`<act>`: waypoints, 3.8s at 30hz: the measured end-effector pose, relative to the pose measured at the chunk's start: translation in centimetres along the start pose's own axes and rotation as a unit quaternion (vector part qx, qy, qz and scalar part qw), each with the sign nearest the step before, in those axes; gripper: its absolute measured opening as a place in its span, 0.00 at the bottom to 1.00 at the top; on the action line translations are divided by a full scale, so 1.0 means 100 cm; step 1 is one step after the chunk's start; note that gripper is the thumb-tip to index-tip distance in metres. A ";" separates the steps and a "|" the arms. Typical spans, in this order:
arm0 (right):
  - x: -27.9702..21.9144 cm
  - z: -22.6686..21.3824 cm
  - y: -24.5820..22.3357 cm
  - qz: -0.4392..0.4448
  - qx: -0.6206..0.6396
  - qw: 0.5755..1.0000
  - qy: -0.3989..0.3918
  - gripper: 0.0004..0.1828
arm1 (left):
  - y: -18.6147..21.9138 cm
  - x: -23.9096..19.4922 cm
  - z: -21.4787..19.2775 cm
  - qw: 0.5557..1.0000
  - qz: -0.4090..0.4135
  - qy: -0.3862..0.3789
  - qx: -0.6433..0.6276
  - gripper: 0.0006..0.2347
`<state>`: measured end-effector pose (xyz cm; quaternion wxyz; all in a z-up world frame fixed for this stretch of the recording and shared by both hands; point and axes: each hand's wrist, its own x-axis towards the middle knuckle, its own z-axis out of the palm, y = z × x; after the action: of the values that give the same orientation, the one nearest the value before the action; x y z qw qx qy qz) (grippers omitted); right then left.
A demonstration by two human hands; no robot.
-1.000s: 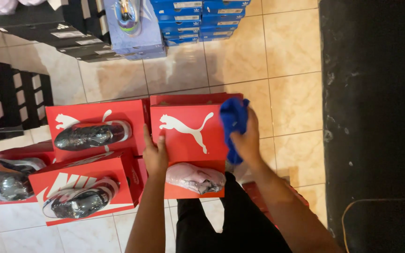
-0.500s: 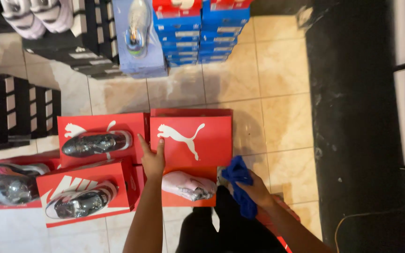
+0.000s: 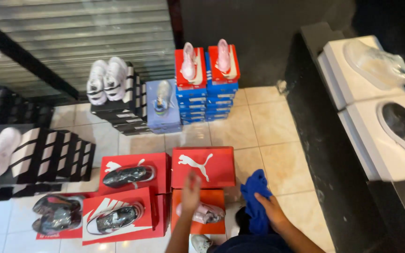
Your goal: Wiping down shoe boxes and shoes with a blue cloth in a storage area
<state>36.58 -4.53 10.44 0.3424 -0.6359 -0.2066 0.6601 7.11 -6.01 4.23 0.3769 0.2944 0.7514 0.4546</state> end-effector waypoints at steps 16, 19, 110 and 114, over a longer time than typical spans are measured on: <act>0.147 0.045 -0.160 0.235 -0.205 0.713 -0.628 0.39 | 0.135 -0.069 0.178 0.982 0.097 0.155 -0.052 0.29; 0.188 0.049 -0.154 0.198 -0.283 0.709 -0.615 0.32 | 0.122 -0.069 0.173 0.974 0.049 0.203 -0.085 0.27; 0.218 0.264 -0.082 -0.122 -0.707 0.473 -0.512 0.70 | -0.074 0.250 0.106 0.862 -0.246 0.319 0.309 0.08; 0.200 0.272 -0.096 -0.123 -0.697 0.472 -0.526 0.63 | -0.078 0.228 0.095 0.874 -0.177 0.354 0.283 0.13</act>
<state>12.54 20.73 6.10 -0.3091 -0.1654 -0.8158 0.4600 1.88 13.03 -12.50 0.0608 0.0702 0.9705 0.2225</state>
